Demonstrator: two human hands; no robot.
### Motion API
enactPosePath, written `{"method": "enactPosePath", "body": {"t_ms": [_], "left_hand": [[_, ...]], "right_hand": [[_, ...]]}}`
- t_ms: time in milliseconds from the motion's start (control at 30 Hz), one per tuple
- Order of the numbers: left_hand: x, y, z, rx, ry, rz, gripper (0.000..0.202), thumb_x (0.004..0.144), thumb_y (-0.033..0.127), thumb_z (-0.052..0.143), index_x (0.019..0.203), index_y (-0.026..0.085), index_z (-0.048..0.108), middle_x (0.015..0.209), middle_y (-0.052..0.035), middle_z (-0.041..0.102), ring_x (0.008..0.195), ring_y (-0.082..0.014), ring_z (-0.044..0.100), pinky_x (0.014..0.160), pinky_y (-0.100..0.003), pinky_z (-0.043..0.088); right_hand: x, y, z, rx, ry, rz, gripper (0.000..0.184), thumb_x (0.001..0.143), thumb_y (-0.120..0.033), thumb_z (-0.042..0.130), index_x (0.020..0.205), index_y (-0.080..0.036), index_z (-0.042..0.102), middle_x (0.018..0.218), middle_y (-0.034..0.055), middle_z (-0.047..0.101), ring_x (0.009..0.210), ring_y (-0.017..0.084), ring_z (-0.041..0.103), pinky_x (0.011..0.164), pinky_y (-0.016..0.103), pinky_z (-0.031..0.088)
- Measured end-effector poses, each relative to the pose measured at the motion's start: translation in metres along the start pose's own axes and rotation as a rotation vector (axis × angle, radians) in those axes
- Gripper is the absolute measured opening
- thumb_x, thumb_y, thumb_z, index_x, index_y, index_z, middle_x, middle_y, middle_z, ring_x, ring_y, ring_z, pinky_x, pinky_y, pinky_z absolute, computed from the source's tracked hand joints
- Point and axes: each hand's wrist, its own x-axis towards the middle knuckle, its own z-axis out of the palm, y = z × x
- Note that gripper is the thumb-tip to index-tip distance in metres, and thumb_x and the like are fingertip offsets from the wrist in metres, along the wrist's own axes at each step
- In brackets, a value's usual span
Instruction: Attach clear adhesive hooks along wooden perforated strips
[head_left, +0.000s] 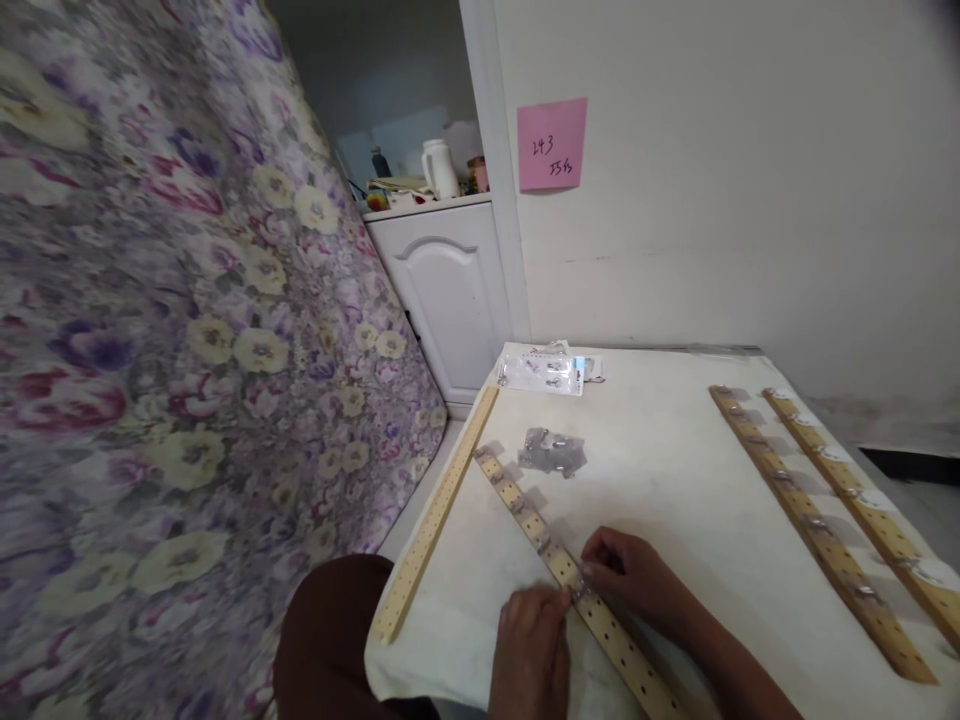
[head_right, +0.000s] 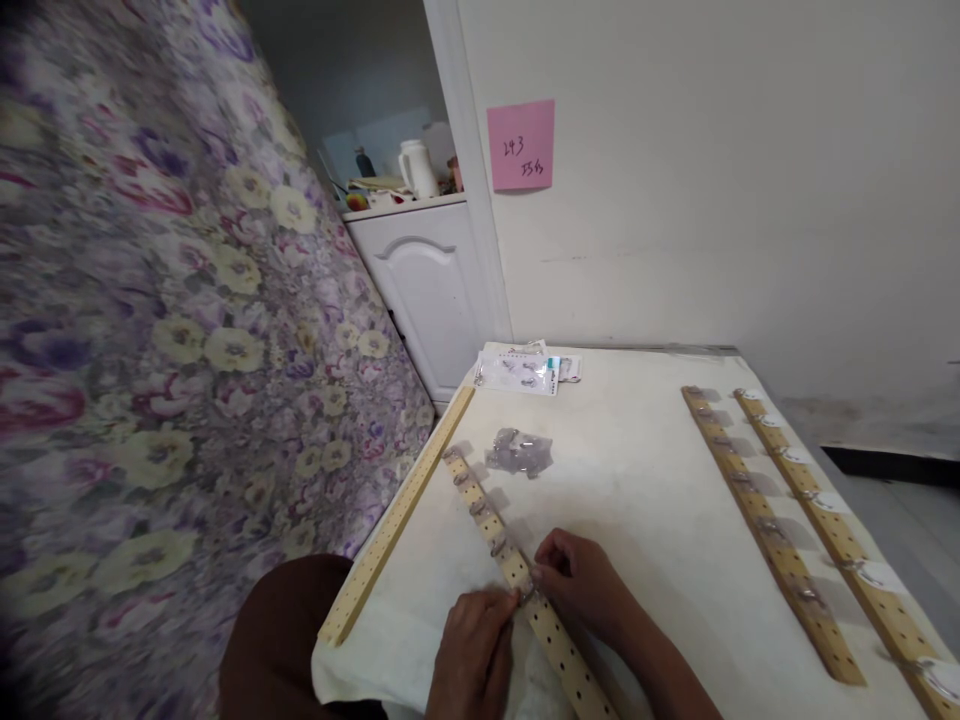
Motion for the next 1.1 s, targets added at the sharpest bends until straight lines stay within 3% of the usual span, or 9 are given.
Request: {"method": "enactPosePath", "body": {"t_ms": [567,1100], "left_hand": [[0.001,0.001,0.001,0.013,-0.025,-0.041,0.039,0.083,0.004,0.045,0.117,0.020,0.054,0.093,-0.0084,0.063,0.084,-0.0231,0.057,0.069,-0.038,0.050],[0.001,-0.003,0.002,-0.024,-0.030,-0.082,0.034,0.085,0.007,0.042,0.111,0.021,0.058,0.090,-0.0071,0.065,0.083,-0.0218,0.058,0.071,-0.037,0.050]], "right_hand": [[0.006,0.007,0.008,0.032,0.015,0.079,0.024,0.058,-0.020,0.069,0.078,-0.017,0.058,0.058,-0.0069,0.049,0.056,0.010,0.043,0.053,0.023,0.031],[0.008,0.010,0.008,0.090,0.020,0.066,0.025,0.057,-0.022,0.071,0.077,-0.019,0.057,0.061,-0.0059,0.054,0.057,0.011,0.047,0.054,0.023,0.035]]}}
